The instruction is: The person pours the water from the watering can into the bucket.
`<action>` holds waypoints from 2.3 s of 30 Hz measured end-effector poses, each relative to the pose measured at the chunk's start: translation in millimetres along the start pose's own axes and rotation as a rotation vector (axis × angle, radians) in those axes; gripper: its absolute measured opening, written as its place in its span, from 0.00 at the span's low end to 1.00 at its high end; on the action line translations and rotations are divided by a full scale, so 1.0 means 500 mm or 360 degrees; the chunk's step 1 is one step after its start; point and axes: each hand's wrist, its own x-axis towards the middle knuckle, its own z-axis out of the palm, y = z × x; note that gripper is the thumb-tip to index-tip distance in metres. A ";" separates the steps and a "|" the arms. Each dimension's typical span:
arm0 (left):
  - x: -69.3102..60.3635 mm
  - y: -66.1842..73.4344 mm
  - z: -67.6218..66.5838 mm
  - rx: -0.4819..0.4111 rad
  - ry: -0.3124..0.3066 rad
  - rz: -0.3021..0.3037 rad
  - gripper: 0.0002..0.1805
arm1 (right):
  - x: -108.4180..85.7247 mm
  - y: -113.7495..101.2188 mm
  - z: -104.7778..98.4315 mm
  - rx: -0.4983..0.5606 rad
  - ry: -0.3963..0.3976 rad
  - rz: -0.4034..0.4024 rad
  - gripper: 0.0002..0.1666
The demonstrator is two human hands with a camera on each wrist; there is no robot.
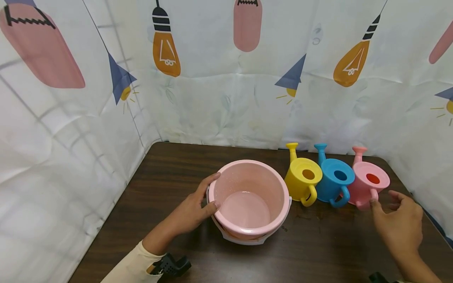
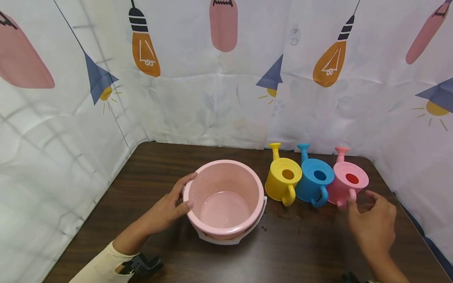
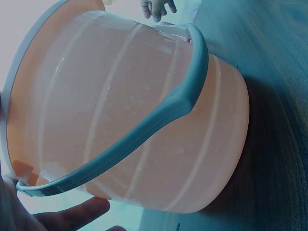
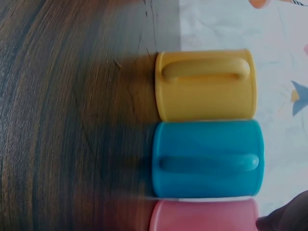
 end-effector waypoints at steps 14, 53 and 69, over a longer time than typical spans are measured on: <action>0.000 0.002 0.001 0.0028 0.0007 -0.0035 0.40 | 0.023 0.042 0.027 0.0025 -0.0257 -0.0029 0.44; 0.000 0.006 0.001 0.0053 0.0015 -0.0062 0.40 | 0.043 0.056 0.027 -0.0060 -0.0105 -0.0009 0.29; 0.001 0.003 0.001 0.0057 0.0009 -0.0058 0.40 | 0.047 0.010 -0.059 -0.0042 0.0066 -0.0099 0.28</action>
